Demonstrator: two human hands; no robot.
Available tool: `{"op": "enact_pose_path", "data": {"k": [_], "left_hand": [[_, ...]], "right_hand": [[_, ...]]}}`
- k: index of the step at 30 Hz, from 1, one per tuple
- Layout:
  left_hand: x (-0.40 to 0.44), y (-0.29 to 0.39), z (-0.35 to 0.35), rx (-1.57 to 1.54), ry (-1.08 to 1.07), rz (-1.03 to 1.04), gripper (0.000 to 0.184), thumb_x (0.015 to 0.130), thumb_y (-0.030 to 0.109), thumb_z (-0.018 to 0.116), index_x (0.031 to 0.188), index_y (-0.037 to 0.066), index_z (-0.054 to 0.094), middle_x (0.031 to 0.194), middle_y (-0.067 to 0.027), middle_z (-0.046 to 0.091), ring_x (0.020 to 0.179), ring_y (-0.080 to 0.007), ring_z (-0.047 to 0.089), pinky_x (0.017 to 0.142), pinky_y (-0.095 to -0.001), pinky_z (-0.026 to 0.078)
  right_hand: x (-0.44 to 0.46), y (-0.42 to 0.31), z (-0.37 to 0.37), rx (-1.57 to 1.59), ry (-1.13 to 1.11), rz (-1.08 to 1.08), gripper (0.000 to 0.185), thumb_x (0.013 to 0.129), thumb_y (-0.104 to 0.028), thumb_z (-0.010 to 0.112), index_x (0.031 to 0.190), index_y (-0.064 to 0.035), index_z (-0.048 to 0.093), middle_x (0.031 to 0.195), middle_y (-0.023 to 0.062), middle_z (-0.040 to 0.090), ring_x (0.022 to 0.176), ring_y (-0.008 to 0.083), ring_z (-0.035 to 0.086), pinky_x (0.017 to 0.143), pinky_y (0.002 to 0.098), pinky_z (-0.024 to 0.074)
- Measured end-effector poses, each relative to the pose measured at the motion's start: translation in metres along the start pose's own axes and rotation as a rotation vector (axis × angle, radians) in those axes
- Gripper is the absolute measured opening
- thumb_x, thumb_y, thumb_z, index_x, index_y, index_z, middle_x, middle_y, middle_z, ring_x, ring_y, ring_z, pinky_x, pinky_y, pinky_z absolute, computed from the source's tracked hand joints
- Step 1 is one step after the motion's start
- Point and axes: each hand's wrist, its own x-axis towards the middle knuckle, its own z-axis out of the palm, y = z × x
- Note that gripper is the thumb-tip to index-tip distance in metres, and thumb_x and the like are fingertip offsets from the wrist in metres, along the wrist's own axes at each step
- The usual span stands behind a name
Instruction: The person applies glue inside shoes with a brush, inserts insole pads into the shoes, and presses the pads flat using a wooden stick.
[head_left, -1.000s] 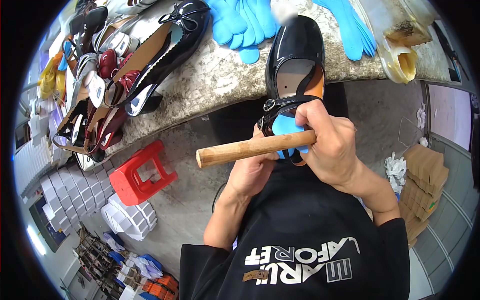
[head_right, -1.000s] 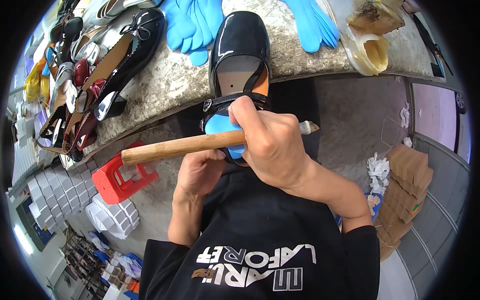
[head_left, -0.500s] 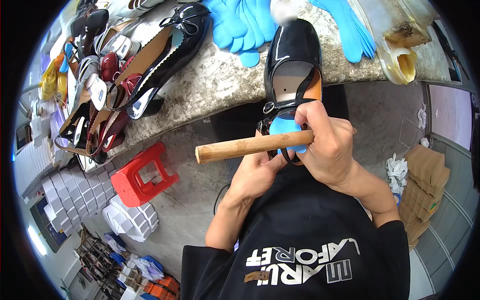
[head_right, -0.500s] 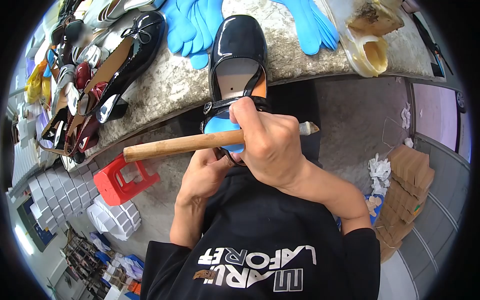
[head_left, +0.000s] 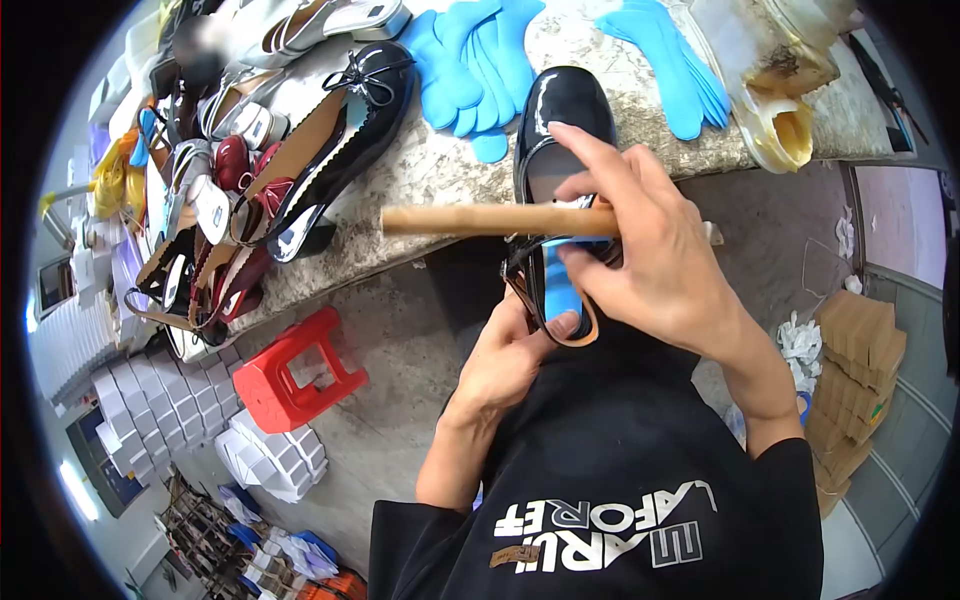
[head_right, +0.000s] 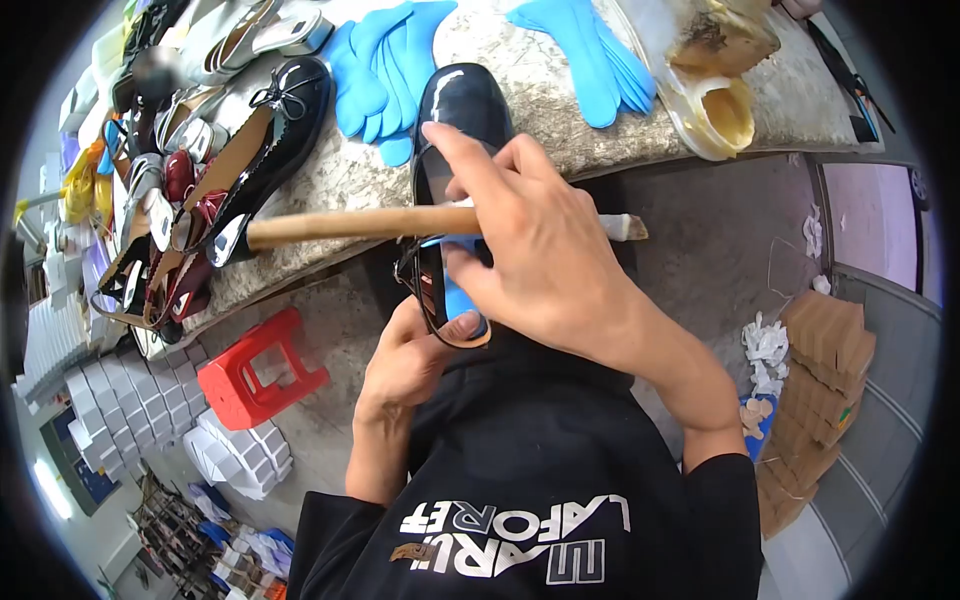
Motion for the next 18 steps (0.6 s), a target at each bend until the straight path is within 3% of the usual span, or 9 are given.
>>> {"op": "enact_pose_path", "data": {"k": [3,8,11,18], "left_hand": [[0.000,-0.004,0.000,0.082,0.053,0.017,0.039,0.092,0.004,0.062,0.129,-0.004,0.050,0.124,-0.0071,0.048,0.117,-0.0159,0.047,0.104,-0.0309,0.036],[0.000,-0.004,0.000,0.087,0.069,-0.016,0.044,0.091,0.004,0.063,0.131,-0.005,0.048,0.131,-0.0097,0.042,0.123,-0.0185,0.041,0.109,-0.0333,0.030],[-0.001,0.002,0.002,0.102,0.063,-0.009,0.045,0.091,0.005,0.063,0.131,-0.005,0.047,0.130,-0.0098,0.043,0.124,-0.0197,0.041,0.109,-0.0334,0.029],[-0.001,0.002,-0.001,0.117,0.065,-0.036,0.042,0.091,0.005,0.063,0.129,-0.006,0.049,0.131,-0.0099,0.043,0.124,-0.0188,0.040,0.108,-0.0336,0.031]], "right_hand": [[0.009,-0.002,-0.001,-0.083,0.002,0.071,0.070,0.065,0.006,0.067,0.132,-0.0087,0.050,0.083,0.0105,0.061,0.075,0.0278,0.062,0.071,0.0371,0.0500],[0.021,0.011,0.006,-0.156,-0.005,-0.054,0.063,0.064,0.013,0.060,0.124,-0.0074,0.054,0.081,0.0115,0.063,0.076,0.0307,0.063,0.068,0.0395,0.0498],[0.021,0.018,0.015,-0.151,0.106,-0.095,0.057,0.063,0.013,0.061,0.117,-0.0073,0.057,0.074,0.0103,0.063,0.073,0.0309,0.064,0.067,0.0387,0.0500],[0.018,0.009,0.020,-0.252,0.124,-0.084,0.054,0.063,0.013,0.063,0.114,-0.0047,0.059,0.084,0.0113,0.064,0.078,0.0291,0.063,0.067,0.0383,0.0498]]}}
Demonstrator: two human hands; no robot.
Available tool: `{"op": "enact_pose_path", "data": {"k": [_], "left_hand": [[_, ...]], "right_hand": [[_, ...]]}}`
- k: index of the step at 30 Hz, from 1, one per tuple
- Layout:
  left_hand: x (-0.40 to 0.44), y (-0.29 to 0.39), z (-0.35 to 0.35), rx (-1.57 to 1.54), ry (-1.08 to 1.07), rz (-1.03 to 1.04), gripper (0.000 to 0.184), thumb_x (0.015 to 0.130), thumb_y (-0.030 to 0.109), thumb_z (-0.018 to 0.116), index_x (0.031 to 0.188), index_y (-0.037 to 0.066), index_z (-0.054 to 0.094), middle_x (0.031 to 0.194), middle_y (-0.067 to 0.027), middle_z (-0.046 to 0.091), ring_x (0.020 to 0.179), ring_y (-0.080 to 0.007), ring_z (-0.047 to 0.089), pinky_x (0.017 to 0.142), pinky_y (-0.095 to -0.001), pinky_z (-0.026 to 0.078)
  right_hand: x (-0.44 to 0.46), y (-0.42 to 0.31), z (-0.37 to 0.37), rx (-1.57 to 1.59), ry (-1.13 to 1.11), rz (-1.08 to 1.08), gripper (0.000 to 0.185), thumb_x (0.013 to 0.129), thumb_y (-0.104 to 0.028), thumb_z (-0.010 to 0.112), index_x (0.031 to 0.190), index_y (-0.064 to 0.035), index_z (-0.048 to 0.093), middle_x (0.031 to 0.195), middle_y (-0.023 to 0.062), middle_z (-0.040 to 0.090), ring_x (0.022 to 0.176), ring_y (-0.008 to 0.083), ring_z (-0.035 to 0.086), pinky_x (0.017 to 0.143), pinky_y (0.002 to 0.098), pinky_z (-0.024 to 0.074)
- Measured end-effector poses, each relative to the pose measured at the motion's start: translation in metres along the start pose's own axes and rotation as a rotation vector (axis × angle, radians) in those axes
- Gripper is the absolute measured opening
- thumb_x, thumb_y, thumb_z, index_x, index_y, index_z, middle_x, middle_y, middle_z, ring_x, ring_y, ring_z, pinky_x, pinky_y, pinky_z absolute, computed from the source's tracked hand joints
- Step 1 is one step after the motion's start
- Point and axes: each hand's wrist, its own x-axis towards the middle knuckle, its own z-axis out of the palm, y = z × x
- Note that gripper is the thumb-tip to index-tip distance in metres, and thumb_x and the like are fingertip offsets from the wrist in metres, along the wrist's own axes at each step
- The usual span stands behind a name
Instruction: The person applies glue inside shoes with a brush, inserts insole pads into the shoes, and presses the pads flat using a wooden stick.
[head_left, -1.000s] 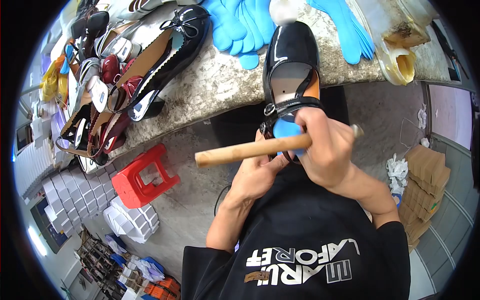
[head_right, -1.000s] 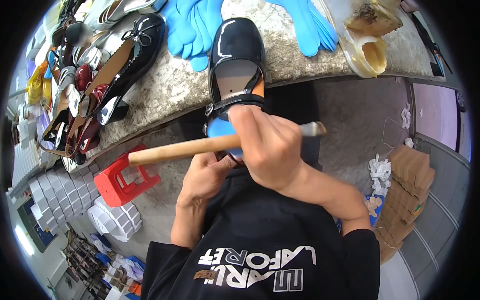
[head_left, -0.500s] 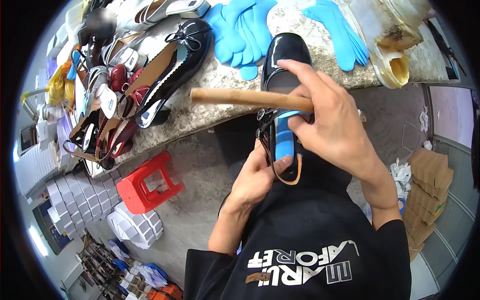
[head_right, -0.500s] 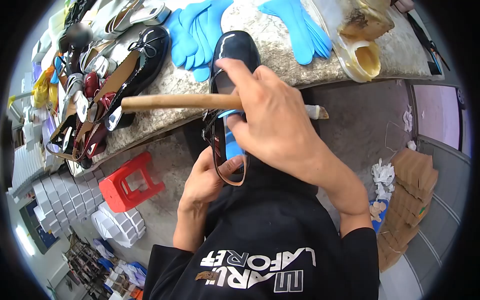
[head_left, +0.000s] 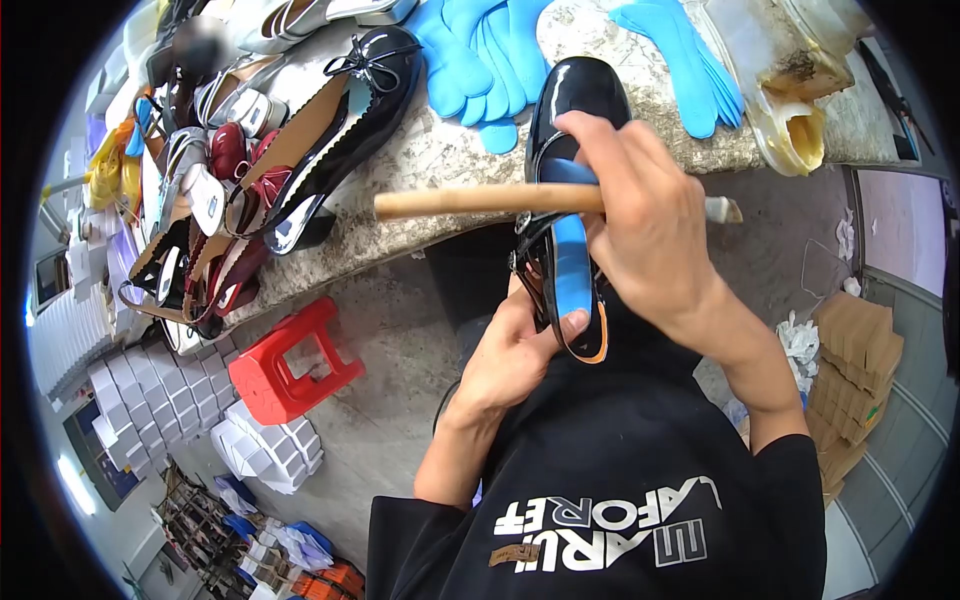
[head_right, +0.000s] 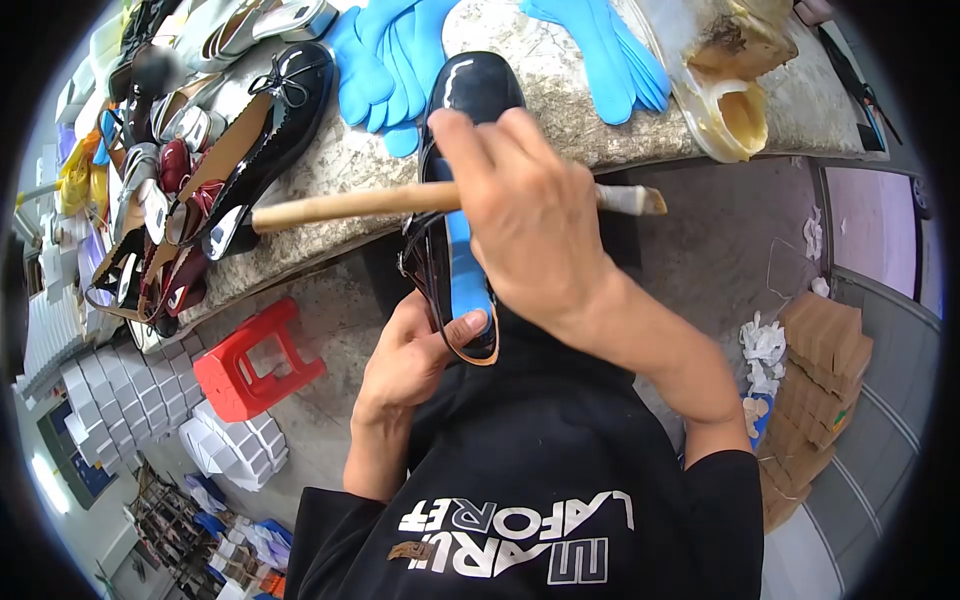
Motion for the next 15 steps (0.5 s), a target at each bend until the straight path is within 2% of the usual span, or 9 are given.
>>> {"op": "enact_pose_path", "data": {"k": [2,3,4,6,7,10,12,14,15], "left_hand": [[0.001,0.001,0.000,-0.012,-0.022,0.025,0.042,0.091,0.005,0.063,0.129,-0.006,0.049,0.130,-0.0096,0.046,0.120,-0.0176,0.043,0.106,-0.0331,0.033],[0.000,0.001,0.000,-0.019,-0.037,0.042,0.042,0.090,0.004,0.063,0.129,-0.006,0.049,0.128,-0.0093,0.049,0.117,-0.0167,0.045,0.105,-0.0326,0.035],[0.000,0.002,0.000,-0.022,-0.032,0.047,0.042,0.090,0.004,0.063,0.129,-0.006,0.049,0.128,-0.0093,0.049,0.117,-0.0167,0.045,0.105,-0.0326,0.035],[0.000,0.005,0.001,-0.039,-0.059,0.005,0.041,0.090,0.004,0.062,0.128,-0.005,0.050,0.119,-0.0075,0.057,0.110,-0.0159,0.051,0.100,-0.0314,0.039],[0.001,0.002,0.002,-0.034,-0.016,0.047,0.040,0.090,0.004,0.063,0.128,-0.003,0.051,0.111,-0.0060,0.061,0.104,-0.0147,0.054,0.096,-0.0301,0.042],[0.000,0.002,-0.001,-0.079,-0.034,0.004,0.039,0.090,0.005,0.063,0.127,-0.002,0.052,0.113,-0.0067,0.060,0.105,-0.0139,0.054,0.095,-0.0297,0.043],[-0.003,0.006,0.002,-0.119,-0.043,-0.003,0.041,0.088,0.005,0.067,0.126,-0.002,0.052,0.112,-0.0062,0.060,0.104,-0.0135,0.055,0.094,-0.0294,0.044],[-0.005,0.009,0.006,-0.164,-0.014,0.011,0.043,0.086,0.005,0.070,0.125,-0.001,0.052,0.110,-0.0047,0.061,0.102,-0.0134,0.056,0.092,-0.0298,0.045],[-0.005,0.010,0.003,-0.156,-0.058,0.004,0.046,0.084,0.007,0.073,0.124,0.000,0.051,0.108,-0.0032,0.061,0.099,-0.0130,0.057,0.091,-0.0293,0.046]], "right_hand": [[-0.005,-0.011,-0.006,-0.247,0.214,-0.118,0.049,0.062,0.013,0.065,0.109,-0.0023,0.062,0.092,0.0119,0.063,0.082,0.0284,0.063,0.067,0.0382,0.0496],[-0.012,-0.012,-0.012,-0.202,0.140,-0.111,0.045,0.062,0.009,0.067,0.106,0.0000,0.065,0.103,0.0141,0.064,0.086,0.0293,0.063,0.069,0.0379,0.0509],[-0.012,-0.011,-0.014,-0.200,0.138,-0.118,0.045,0.062,0.009,0.067,0.106,0.0000,0.065,0.103,0.0141,0.064,0.086,0.0293,0.063,0.069,0.0379,0.0509],[-0.015,-0.009,-0.019,-0.107,-0.280,-0.052,0.045,0.063,0.004,0.067,0.107,0.0013,0.066,0.114,0.0157,0.064,0.088,0.0309,0.063,0.073,0.0388,0.0527],[-0.013,-0.003,-0.018,-0.154,-0.363,-0.064,0.046,0.063,0.000,0.067,0.110,0.0019,0.065,0.123,0.0178,0.062,0.092,0.0320,0.063,0.078,0.0407,0.0534],[-0.010,-0.003,-0.022,-0.124,-0.372,-0.070,0.047,0.063,0.000,0.064,0.109,0.0031,0.065,0.120,0.0193,0.063,0.095,0.0330,0.064,0.079,0.0425,0.0530],[-0.004,0.003,-0.042,-0.100,-0.377,-0.081,0.043,0.067,-0.004,0.069,0.109,0.0051,0.064,0.121,0.0214,0.062,0.100,0.0339,0.063,0.082,0.0413,0.0523],[0.000,0.022,-0.091,0.368,-0.447,-0.132,0.038,0.085,-0.022,0.067,0.110,0.0065,0.063,0.120,0.0176,0.064,0.092,0.0307,0.066,0.079,0.0388,0.0533],[-0.019,0.027,-0.124,0.409,-0.180,0.096,0.046,0.091,-0.036,0.058,0.110,0.0057,0.063,0.116,0.0162,0.066,0.083,0.0261,0.066,0.072,0.0347,0.0534]]}}
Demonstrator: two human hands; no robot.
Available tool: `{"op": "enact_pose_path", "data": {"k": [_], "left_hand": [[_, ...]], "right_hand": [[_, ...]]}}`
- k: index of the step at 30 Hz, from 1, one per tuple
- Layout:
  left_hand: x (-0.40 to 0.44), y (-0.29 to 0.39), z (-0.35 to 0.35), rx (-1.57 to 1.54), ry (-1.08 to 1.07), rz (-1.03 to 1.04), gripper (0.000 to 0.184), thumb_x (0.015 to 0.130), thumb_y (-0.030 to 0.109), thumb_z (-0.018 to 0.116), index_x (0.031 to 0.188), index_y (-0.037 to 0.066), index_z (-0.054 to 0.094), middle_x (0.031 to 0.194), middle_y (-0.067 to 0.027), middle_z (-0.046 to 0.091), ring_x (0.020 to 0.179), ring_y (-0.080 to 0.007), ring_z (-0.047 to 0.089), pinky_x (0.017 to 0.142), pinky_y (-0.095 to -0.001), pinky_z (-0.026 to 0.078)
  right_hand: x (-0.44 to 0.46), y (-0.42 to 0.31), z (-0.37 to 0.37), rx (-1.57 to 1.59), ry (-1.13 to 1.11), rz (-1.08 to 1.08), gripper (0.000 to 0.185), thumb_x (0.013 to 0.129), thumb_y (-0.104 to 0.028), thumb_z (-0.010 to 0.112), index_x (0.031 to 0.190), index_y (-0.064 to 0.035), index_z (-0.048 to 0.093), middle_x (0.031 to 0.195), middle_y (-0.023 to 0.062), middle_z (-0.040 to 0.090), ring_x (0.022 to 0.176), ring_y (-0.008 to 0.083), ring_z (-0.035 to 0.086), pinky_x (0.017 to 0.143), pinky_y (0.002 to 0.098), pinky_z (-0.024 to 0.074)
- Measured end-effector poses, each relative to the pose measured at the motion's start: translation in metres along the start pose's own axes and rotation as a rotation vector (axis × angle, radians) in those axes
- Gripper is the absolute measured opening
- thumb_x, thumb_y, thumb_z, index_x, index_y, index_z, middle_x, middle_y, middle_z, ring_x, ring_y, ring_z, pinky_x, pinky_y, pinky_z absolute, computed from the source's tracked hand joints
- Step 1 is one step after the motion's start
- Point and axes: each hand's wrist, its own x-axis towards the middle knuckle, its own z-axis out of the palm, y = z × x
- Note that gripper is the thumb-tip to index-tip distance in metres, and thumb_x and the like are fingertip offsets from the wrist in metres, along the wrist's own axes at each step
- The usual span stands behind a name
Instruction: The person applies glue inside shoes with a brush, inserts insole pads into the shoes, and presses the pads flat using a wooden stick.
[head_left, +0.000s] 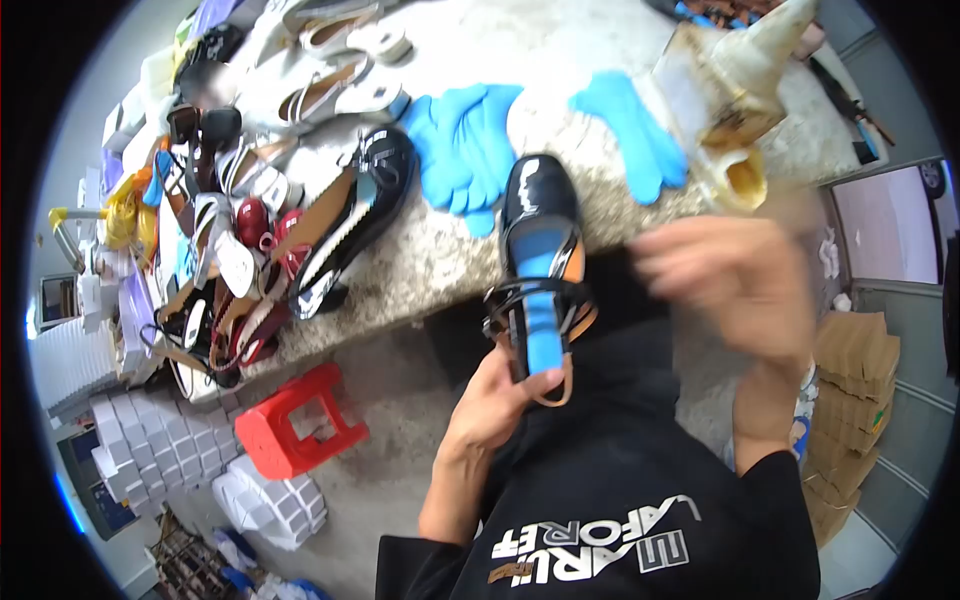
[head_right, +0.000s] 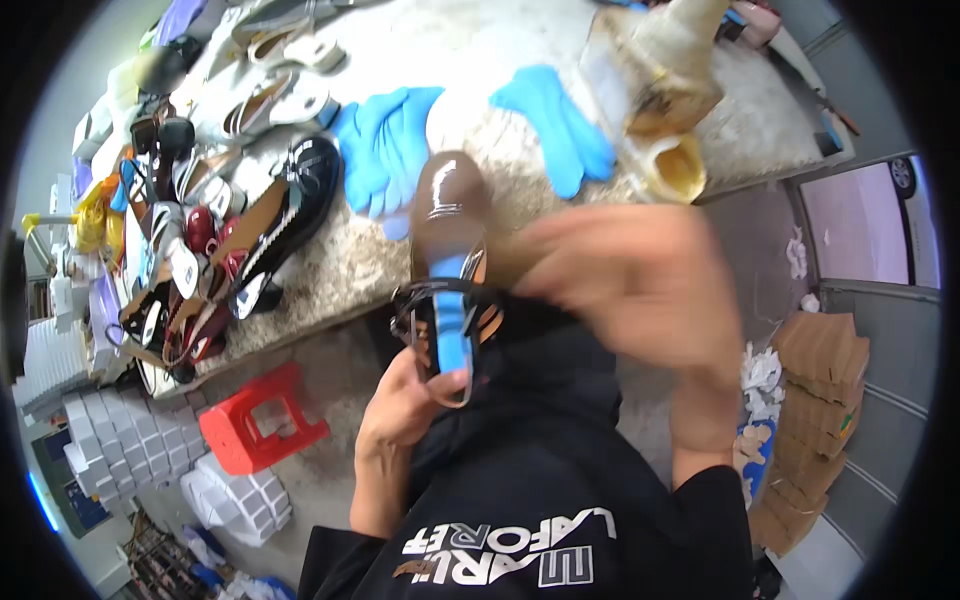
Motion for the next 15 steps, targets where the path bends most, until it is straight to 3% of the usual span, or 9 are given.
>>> {"op": "enact_pose_path", "data": {"k": [2,4,5,7,9,10,11,13,15], "left_hand": [[0.000,0.000,-0.003,0.051,0.001,0.059,0.047,0.080,0.008,0.076,0.121,0.001,0.053,0.103,-0.0020,0.060,0.096,-0.0118,0.056,0.089,-0.0288,0.045],[0.001,-0.001,-0.006,0.096,0.015,0.080,0.045,0.078,0.004,0.075,0.119,0.001,0.054,0.101,-0.0009,0.059,0.094,-0.0113,0.055,0.087,-0.0277,0.045],[0.002,-0.002,-0.006,0.102,0.012,0.085,0.045,0.078,0.002,0.074,0.118,0.001,0.055,0.100,-0.0004,0.059,0.093,-0.0112,0.055,0.087,-0.0271,0.045],[0.003,0.000,0.000,0.123,0.014,0.098,0.043,0.079,0.001,0.072,0.118,0.002,0.055,0.100,0.0003,0.059,0.093,-0.0110,0.055,0.085,-0.0265,0.044],[0.002,0.000,-0.005,0.190,0.019,0.095,0.044,0.079,0.005,0.072,0.119,0.001,0.056,0.103,0.0002,0.059,0.094,-0.0108,0.055,0.087,-0.0271,0.043],[0.000,0.013,0.016,0.061,0.020,0.133,0.050,0.077,0.007,0.073,0.123,-0.001,0.055,0.113,-0.0037,0.062,0.101,-0.0125,0.056,0.091,-0.0288,0.042],[0.000,0.006,0.007,0.038,0.025,0.175,0.038,0.082,0.010,0.062,0.119,-0.001,0.057,0.104,-0.0045,0.064,0.094,-0.0139,0.060,0.084,-0.0282,0.046],[-0.003,0.017,0.012,-0.362,-0.056,0.154,0.038,0.087,0.017,0.054,0.120,-0.002,0.056,0.112,-0.0093,0.065,0.104,-0.0208,0.062,0.095,-0.0347,0.045],[-0.001,0.016,0.005,-0.354,-0.089,0.209,0.053,0.098,0.042,0.043,0.122,-0.003,0.056,0.117,-0.0130,0.064,0.111,-0.0237,0.060,0.102,-0.0373,0.042]], "right_hand": [[-0.040,0.000,-0.043,-0.133,0.604,0.036,0.067,0.097,-0.057,0.042,0.109,0.0041,0.064,0.104,0.0140,0.067,0.066,0.0167,0.062,0.058,0.0259,0.0497],[-0.082,0.014,-0.078,-0.231,0.828,0.027,0.077,0.096,-0.066,0.033,0.109,0.0031,0.064,0.095,0.0141,0.067,0.058,0.0108,0.058,0.050,0.0201,0.0440],[-0.107,0.019,-0.090,-0.121,0.750,0.146,0.079,0.095,-0.068,0.031,0.109,0.0030,0.064,0.093,0.0149,0.066,0.057,0.0097,0.057,0.049,0.0191,0.0421],[-0.111,0.029,-0.090,0.055,0.789,0.026,0.066,0.099,-0.056,0.041,0.107,0.0046,0.065,0.089,0.0138,0.067,0.058,0.0120,0.060,0.053,0.0229,0.0454],[-0.081,0.029,-0.080,-0.152,0.768,0.247,0.045,0.100,-0.036,0.051,0.102,0.0058,0.067,0.082,0.0130,0.068,0.058,0.0144,0.061,0.056,0.0246,0.0478],[-0.064,0.037,-0.079,-0.117,0.689,0.281,0.036,0.099,-0.027,0.053,0.100,0.0056,0.068,0.080,0.0129,0.068,0.059,0.0147,0.062,0.056,0.0239,0.0477],[-0.052,0.049,-0.082,-0.082,0.606,0.317,0.027,0.098,-0.018,0.055,0.097,0.0055,0.069,0.078,0.0127,0.068,0.060,0.0149,0.063,0.056,0.0233,0.0475],[-0.064,0.045,-0.092,-0.028,0.571,0.322,0.028,0.097,-0.015,0.052,0.095,0.0074,0.068,0.077,0.0145,0.068,0.064,0.0156,0.064,0.058,0.0240,0.0505],[-0.087,0.008,-0.104,0.078,0.771,0.166,0.026,0.097,-0.009,0.050,0.096,0.0106,0.066,0.084,0.0181,0.068,0.069,0.0168,0.066,0.060,0.0257,0.0543]]}}
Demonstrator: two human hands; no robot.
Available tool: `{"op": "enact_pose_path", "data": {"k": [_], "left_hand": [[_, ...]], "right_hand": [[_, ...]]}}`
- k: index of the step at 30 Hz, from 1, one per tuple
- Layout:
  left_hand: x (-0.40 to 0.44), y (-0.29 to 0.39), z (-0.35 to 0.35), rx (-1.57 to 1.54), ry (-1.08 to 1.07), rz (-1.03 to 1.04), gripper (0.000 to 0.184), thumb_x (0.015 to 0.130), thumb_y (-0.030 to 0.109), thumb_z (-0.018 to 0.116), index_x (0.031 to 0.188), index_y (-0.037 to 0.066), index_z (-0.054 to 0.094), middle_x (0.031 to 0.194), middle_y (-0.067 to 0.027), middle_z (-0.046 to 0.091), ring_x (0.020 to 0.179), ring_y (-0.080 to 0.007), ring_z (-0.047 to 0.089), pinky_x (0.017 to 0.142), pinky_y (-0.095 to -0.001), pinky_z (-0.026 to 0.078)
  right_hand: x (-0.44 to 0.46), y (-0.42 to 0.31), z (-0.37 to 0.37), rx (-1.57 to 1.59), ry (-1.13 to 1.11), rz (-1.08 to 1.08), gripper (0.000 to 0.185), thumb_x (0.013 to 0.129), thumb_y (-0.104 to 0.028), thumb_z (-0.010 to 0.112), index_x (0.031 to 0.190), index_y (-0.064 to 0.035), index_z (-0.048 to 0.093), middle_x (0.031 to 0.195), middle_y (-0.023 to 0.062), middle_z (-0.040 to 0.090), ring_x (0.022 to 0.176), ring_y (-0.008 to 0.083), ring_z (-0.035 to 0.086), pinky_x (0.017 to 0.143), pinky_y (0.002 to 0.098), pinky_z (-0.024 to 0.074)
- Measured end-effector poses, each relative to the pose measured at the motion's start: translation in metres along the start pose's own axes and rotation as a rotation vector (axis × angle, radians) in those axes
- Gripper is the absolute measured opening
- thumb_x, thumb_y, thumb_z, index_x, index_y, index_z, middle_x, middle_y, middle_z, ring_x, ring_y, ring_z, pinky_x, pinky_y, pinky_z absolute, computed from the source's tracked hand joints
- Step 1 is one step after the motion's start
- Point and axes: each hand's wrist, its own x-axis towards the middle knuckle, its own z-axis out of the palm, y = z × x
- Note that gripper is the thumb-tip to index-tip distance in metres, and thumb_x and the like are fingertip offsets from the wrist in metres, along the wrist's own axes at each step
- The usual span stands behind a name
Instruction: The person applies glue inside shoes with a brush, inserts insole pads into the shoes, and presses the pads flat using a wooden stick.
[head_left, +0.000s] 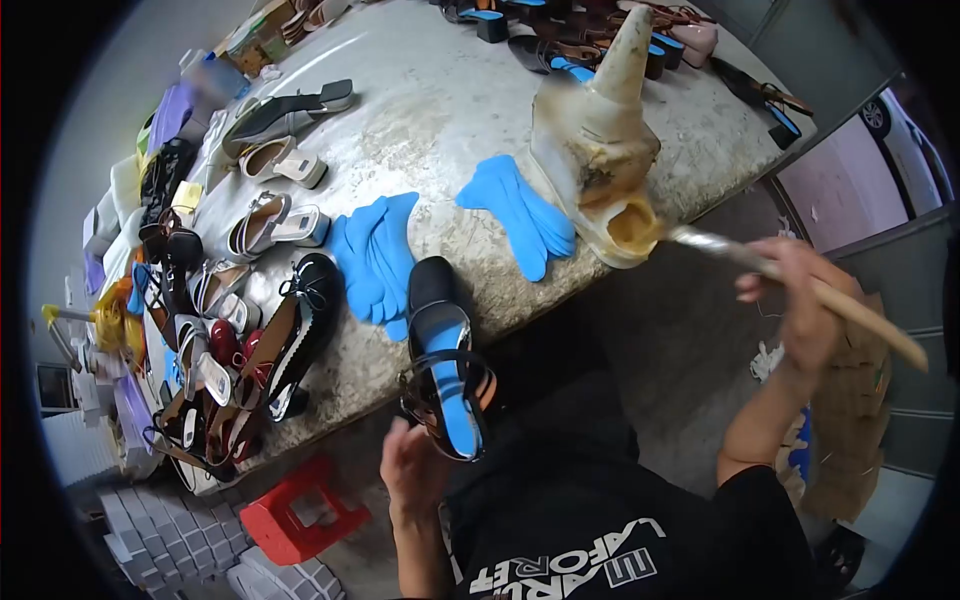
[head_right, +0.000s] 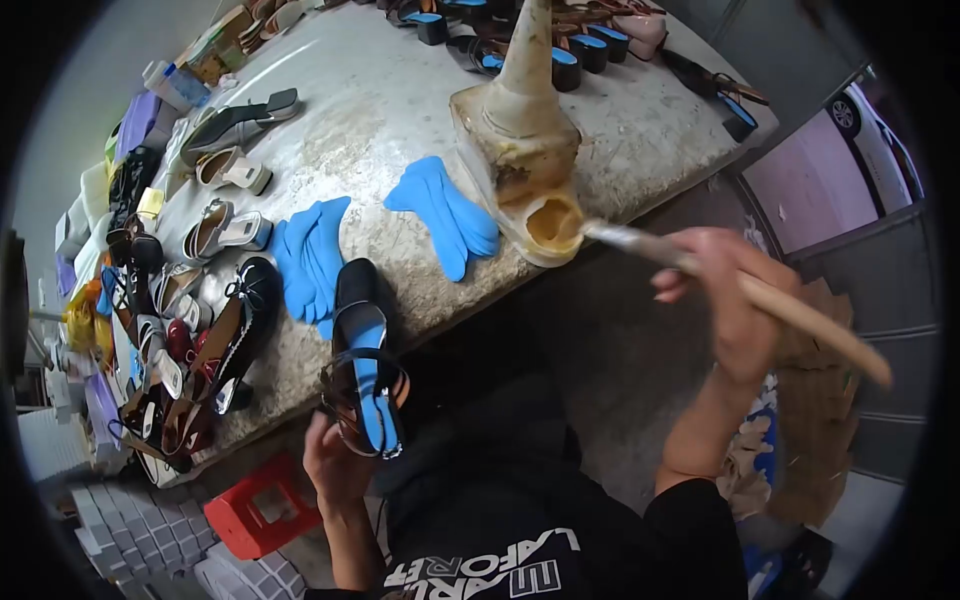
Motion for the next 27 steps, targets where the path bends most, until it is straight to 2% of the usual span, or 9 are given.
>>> {"op": "enact_pose_path", "data": {"k": [2,4,6,9,13,16,18,22,27], "left_hand": [[0.008,-0.007,-0.003,-0.036,0.077,0.072,0.070,0.097,0.060,0.036,0.124,-0.002,0.056,0.117,-0.0118,0.065,0.112,-0.0238,0.059,0.102,-0.0363,0.042],[0.018,-0.018,-0.021,0.011,0.089,0.099,0.076,0.095,0.065,0.034,0.126,-0.002,0.055,0.119,-0.0116,0.064,0.113,-0.0239,0.059,0.102,-0.0364,0.042],[0.019,-0.022,-0.025,0.054,0.110,0.136,0.082,0.093,0.070,0.033,0.128,-0.001,0.054,0.121,-0.0113,0.063,0.114,-0.0241,0.058,0.101,-0.0365,0.042],[0.022,-0.033,-0.025,-0.108,-0.026,0.258,0.088,0.092,0.074,0.029,0.133,-0.001,0.050,0.130,-0.0104,0.058,0.113,-0.0236,0.057,0.100,-0.0373,0.043],[0.012,-0.036,-0.016,0.386,0.170,0.334,0.098,0.088,0.080,0.021,0.126,-0.003,0.054,0.109,-0.0118,0.065,0.094,-0.0199,0.063,0.082,-0.0330,0.051],[0.019,-0.033,0.017,0.426,0.377,0.271,0.106,0.082,0.086,0.013,0.118,-0.005,0.056,0.092,-0.0087,0.067,0.075,-0.0147,0.062,0.064,-0.0271,0.052],[0.020,-0.030,0.017,0.491,0.379,0.271,0.106,0.083,0.085,0.011,0.118,-0.004,0.057,0.095,-0.0078,0.067,0.081,-0.0138,0.062,0.072,-0.0259,0.051],[0.019,-0.021,0.021,0.557,0.429,0.295,0.106,0.085,0.083,0.009,0.118,-0.004,0.059,0.099,-0.0066,0.067,0.088,-0.0132,0.060,0.081,-0.0250,0.048],[0.020,-0.019,0.028,0.517,0.266,0.278,0.112,0.080,0.085,0.010,0.134,-0.007,0.044,0.113,-0.0117,0.063,0.097,-0.0182,0.064,0.082,-0.0323,0.054]], "right_hand": [[0.000,-0.002,-0.013,0.005,0.012,-0.253,0.030,0.096,-0.016,0.056,0.101,0.0127,0.064,0.105,0.0247,0.064,0.073,0.0191,0.068,0.063,0.0270,0.0570],[0.010,0.004,0.005,-0.121,0.073,-0.091,0.030,0.096,-0.019,0.058,0.101,0.0096,0.065,0.105,0.0244,0.065,0.072,0.0187,0.068,0.060,0.0256,0.0550],[0.017,-0.012,0.008,-0.357,-0.204,0.402,0.024,0.094,-0.017,0.061,0.096,0.0061,0.066,0.099,0.0236,0.066,0.071,0.0176,0.067,0.057,0.0244,0.0524],[0.004,0.048,-0.089,-0.250,-0.103,-0.345,0.022,0.091,-0.021,0.064,0.083,-0.0006,0.070,0.067,0.0103,0.066,0.058,0.0150,0.062,0.056,0.0263,0.0503],[0.016,0.088,-0.077,0.183,0.303,0.317,0.020,0.093,-0.019,0.054,0.093,-0.0012,0.063,0.088,0.0153,0.063,0.061,0.0248,0.058,0.052,0.0330,0.0458],[-0.035,0.082,-0.058,0.891,0.071,-0.028,0.020,0.091,-0.019,0.058,0.092,0.0006,0.055,0.095,0.0139,0.055,0.062,0.0227,0.056,0.049,0.0295,0.0406],[-0.051,0.044,0.014,0.506,0.142,-0.528,0.023,0.089,-0.020,0.062,0.090,0.0017,0.052,0.090,0.0124,0.051,0.059,0.0196,0.055,0.047,0.0256,0.0395],[-0.071,-0.024,0.090,0.459,-0.316,-0.483,0.017,0.085,-0.009,0.062,0.089,0.0051,0.053,0.088,0.0148,0.055,0.049,0.0154,0.055,0.041,0.0226,0.0435],[-0.072,-0.026,0.121,0.021,-0.426,-0.655,0.023,0.089,-0.004,0.059,0.110,0.0040,0.056,0.080,0.0130,0.056,0.054,0.0163,0.057,0.039,0.0226,0.0421]]}}
